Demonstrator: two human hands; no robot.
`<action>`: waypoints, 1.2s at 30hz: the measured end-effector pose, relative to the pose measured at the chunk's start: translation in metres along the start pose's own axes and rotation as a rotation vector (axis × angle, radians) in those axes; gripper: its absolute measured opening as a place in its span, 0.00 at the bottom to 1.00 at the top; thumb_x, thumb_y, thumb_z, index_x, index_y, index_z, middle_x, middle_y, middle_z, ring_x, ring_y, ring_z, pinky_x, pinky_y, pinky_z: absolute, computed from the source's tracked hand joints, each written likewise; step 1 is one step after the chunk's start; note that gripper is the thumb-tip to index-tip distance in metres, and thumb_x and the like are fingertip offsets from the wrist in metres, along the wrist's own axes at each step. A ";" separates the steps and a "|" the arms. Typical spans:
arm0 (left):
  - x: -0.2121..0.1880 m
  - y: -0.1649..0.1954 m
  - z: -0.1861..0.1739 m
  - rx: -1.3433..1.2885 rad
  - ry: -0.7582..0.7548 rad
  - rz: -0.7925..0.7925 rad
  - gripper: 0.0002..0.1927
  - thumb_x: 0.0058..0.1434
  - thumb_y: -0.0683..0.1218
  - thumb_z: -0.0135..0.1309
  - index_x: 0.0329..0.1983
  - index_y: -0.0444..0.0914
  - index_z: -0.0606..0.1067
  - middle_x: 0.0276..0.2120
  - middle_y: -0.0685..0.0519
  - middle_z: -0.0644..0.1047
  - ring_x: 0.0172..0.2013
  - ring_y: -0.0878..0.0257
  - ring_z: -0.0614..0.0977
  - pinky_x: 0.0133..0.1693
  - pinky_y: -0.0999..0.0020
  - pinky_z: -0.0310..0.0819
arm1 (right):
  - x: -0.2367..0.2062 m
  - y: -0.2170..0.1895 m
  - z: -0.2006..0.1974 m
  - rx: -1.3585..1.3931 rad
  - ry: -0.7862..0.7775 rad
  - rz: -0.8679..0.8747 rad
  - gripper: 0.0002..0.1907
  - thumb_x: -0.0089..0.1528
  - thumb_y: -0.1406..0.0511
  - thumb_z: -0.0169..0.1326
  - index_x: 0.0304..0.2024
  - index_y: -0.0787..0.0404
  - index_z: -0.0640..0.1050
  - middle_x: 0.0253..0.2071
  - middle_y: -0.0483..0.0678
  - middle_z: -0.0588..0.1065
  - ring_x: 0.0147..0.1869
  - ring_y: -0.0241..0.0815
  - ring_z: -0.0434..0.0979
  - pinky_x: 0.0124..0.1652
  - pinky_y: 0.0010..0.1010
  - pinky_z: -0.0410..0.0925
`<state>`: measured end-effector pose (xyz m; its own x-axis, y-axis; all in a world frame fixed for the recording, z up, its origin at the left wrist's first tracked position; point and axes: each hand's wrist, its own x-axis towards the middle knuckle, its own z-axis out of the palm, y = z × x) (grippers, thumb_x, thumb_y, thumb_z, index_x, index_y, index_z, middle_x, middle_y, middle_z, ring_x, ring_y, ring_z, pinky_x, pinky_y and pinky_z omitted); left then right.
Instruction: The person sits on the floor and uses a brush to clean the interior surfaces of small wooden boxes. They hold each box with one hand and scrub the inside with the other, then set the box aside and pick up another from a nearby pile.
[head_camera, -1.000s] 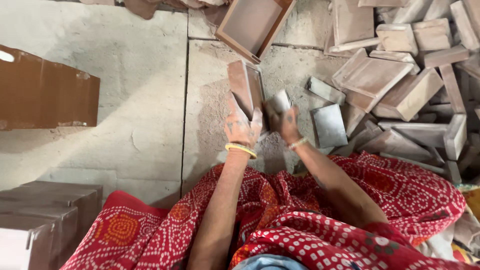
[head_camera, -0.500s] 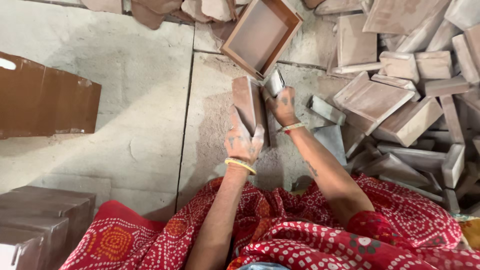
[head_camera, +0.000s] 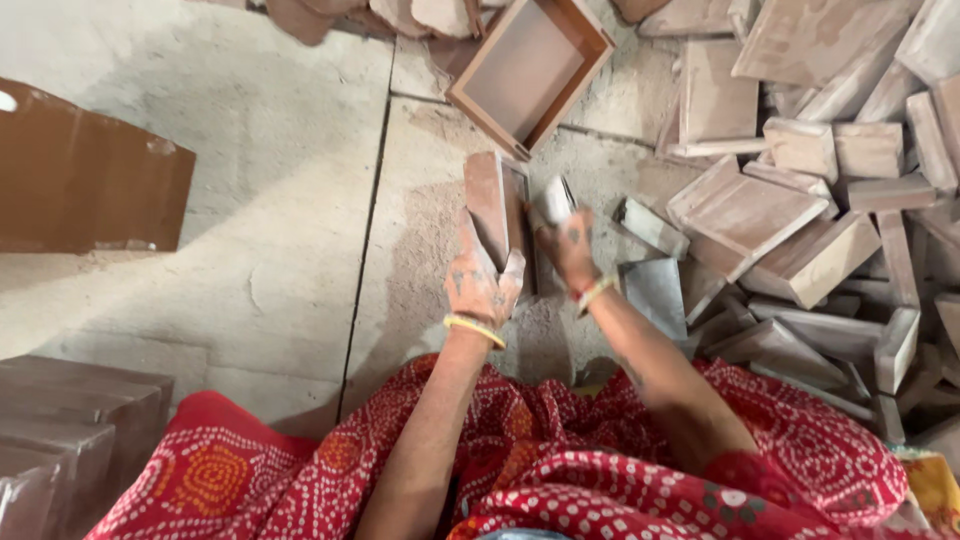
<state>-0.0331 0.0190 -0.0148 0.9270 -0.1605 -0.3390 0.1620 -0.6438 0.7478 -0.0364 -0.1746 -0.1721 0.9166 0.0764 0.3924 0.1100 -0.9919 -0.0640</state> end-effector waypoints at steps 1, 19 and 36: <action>0.000 -0.001 0.000 0.002 -0.005 0.013 0.51 0.57 0.52 0.58 0.76 0.33 0.45 0.34 0.32 0.80 0.37 0.37 0.83 0.45 0.50 0.78 | 0.006 -0.001 -0.001 -0.225 0.063 -0.090 0.24 0.58 0.65 0.54 0.58 0.52 0.84 0.47 0.55 0.79 0.48 0.52 0.75 0.54 0.44 0.64; 0.020 -0.016 -0.016 -0.169 0.035 0.077 0.43 0.47 0.47 0.63 0.66 0.37 0.59 0.50 0.33 0.77 0.51 0.37 0.79 0.56 0.50 0.71 | -0.098 -0.022 -0.077 0.891 -0.101 0.600 0.18 0.62 0.65 0.56 0.55 0.54 0.77 0.41 0.46 0.79 0.34 0.39 0.80 0.32 0.31 0.69; 0.024 -0.105 -0.059 0.645 0.111 0.645 0.19 0.47 0.33 0.60 0.37 0.48 0.76 0.62 0.51 0.71 0.69 0.49 0.67 0.68 0.43 0.49 | -0.092 -0.016 -0.105 1.230 -0.142 0.985 0.18 0.60 0.74 0.49 0.52 0.68 0.76 0.39 0.51 0.81 0.29 0.37 0.81 0.23 0.23 0.70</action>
<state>-0.0076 0.1273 -0.0681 0.8049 -0.5823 0.1144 -0.5869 -0.7526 0.2984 -0.1627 -0.1769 -0.1104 0.8332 -0.4427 -0.3314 -0.3588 0.0232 -0.9331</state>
